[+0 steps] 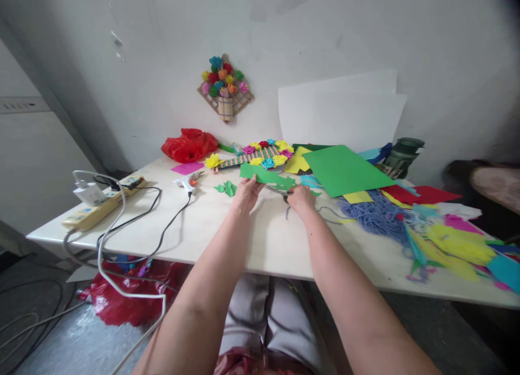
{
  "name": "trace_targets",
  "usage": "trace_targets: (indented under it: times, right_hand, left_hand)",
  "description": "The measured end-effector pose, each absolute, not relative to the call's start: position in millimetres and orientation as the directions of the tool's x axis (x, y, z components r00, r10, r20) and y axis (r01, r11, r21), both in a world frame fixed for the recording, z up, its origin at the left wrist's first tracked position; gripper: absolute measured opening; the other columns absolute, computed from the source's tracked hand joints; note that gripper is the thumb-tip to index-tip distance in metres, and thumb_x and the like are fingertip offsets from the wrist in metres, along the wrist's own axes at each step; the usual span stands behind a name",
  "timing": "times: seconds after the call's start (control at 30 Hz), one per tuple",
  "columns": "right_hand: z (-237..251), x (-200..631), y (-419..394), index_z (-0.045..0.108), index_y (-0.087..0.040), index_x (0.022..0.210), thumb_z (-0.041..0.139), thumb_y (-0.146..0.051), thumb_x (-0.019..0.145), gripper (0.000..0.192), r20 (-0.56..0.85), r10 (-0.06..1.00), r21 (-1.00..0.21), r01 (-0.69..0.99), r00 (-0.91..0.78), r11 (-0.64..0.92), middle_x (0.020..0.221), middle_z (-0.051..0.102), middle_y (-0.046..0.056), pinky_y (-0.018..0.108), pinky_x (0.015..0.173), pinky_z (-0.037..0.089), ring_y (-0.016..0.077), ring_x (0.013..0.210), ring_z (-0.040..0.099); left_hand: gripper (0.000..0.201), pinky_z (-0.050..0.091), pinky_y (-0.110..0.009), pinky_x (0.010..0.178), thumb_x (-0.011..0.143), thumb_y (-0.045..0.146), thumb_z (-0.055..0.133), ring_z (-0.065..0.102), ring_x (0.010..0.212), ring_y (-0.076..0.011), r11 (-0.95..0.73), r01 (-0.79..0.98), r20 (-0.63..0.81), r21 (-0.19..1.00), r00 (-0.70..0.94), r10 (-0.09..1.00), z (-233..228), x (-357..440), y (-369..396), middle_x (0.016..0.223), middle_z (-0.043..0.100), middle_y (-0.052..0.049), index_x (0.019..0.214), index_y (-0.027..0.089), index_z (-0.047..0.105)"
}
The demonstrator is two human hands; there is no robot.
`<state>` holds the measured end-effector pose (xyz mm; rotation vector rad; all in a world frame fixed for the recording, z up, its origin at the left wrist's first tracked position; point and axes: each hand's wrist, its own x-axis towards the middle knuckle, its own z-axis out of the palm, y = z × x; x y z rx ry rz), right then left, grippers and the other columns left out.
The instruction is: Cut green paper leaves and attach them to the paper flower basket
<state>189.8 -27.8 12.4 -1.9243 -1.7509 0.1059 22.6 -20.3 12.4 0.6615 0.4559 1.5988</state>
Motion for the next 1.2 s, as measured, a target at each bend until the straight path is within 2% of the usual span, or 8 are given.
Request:
trace_targets:
  times: [0.07,0.17,0.23,0.3,0.43,0.57,0.87,1.2]
  right_hand:
    - [15.5,188.5,-25.8,0.070,-0.018,0.085,0.048,-0.016,0.077,0.023,0.274,0.939,-0.618,0.787,0.208,0.006,0.094,0.070,0.011,0.031,0.072,0.049,0.0247,0.096,0.062]
    - [19.3,186.9,-23.6,0.065,-0.015,0.086,0.039,-0.031,0.086,0.030,0.129,0.966,-0.940,0.338,0.223,0.048,0.075,0.070,0.009,0.023,0.046,0.044,0.0190,0.068,0.065]
    - [20.7,186.0,-23.8,0.061,-0.013,0.086,0.039,-0.046,0.087,0.039,0.058,0.986,-0.998,0.013,0.159,0.056,0.066,0.068,0.008,0.019,0.035,0.036,0.0149,0.052,0.061]
    - [21.1,185.0,-25.6,0.059,-0.014,0.082,0.047,-0.055,0.082,0.042,0.047,0.995,-0.986,-0.153,0.085,0.060,0.061,0.066,0.007,0.018,0.032,0.034,0.0121,0.044,0.057]
    - [20.5,180.7,-30.3,0.058,-0.015,0.074,0.071,-0.034,0.068,0.024,0.085,0.996,-0.980,-0.178,0.003,0.084,0.055,0.065,0.002,0.015,0.032,0.033,0.0090,0.040,0.054]
    - [19.9,176.3,-32.3,0.056,-0.015,0.070,0.070,-0.018,0.067,0.015,0.094,0.995,-0.981,-0.167,0.013,0.095,0.051,0.064,0.001,0.015,0.032,0.032,0.0075,0.037,0.050]
    - [22.9,176.9,-36.9,0.056,-0.014,0.075,0.069,-0.014,0.066,0.015,0.036,0.996,-0.975,-0.223,-0.077,0.018,0.051,0.065,0.003,0.016,0.033,0.032,0.0090,0.036,0.052]
    - [21.3,179.0,-35.9,0.057,-0.015,0.070,0.068,-0.019,0.058,0.016,0.070,0.994,-0.969,-0.241,-0.084,0.048,0.049,0.063,0.002,0.018,0.032,0.029,0.0084,0.035,0.046]
  left_hand:
    - [0.004,0.050,-0.031,0.088,0.078,0.009,0.059,0.065,0.071,-0.0097,-0.133,-0.753,0.142,0.644,-0.053,0.988,13.1,23.2,-21.1,0.077,0.069,-0.003,0.077,0.013,0.059]
    - [0.004,0.050,-0.031,0.088,0.077,0.009,0.061,0.064,0.071,-0.0096,-0.129,-0.741,0.126,0.659,-0.060,0.990,14.5,23.6,-22.0,0.079,0.068,-0.003,0.078,0.013,0.059]
    - [0.005,0.049,-0.030,0.088,0.077,0.010,0.062,0.065,0.071,-0.0097,-0.123,-0.733,0.107,0.669,-0.068,0.992,15.4,24.0,-22.5,0.079,0.068,-0.003,0.078,0.013,0.059]
    - [0.006,0.049,-0.030,0.088,0.076,0.010,0.063,0.064,0.071,-0.0094,-0.117,-0.735,0.089,0.668,-0.077,0.993,15.9,24.5,-22.9,0.076,0.067,-0.002,0.077,0.013,0.058]
    - [0.007,0.050,-0.029,0.086,0.076,0.008,0.062,0.063,0.067,-0.0079,-0.117,-0.744,0.104,0.658,-0.063,0.993,15.7,25.6,-23.8,0.070,0.066,0.000,0.078,0.013,0.056]
    - [0.003,0.051,-0.029,0.085,0.077,0.011,0.061,0.064,0.067,-0.0090,-0.098,-0.732,0.140,0.674,-0.004,0.990,14.2,25.2,-24.6,0.072,0.067,-0.002,0.078,0.013,0.058]
    - [0.004,0.054,-0.030,0.073,0.071,0.013,0.062,0.066,0.063,-0.0156,0.032,-0.597,0.050,0.802,0.120,0.991,9.9,25.1,-24.3,0.067,0.068,-0.008,0.071,0.009,0.060]
    - [0.013,0.041,-0.020,0.045,0.072,0.018,0.059,0.050,0.043,-0.0082,0.066,-0.468,0.026,0.881,0.187,0.982,11.2,26.1,-28.0,0.053,0.059,-0.004,0.061,0.011,0.057]
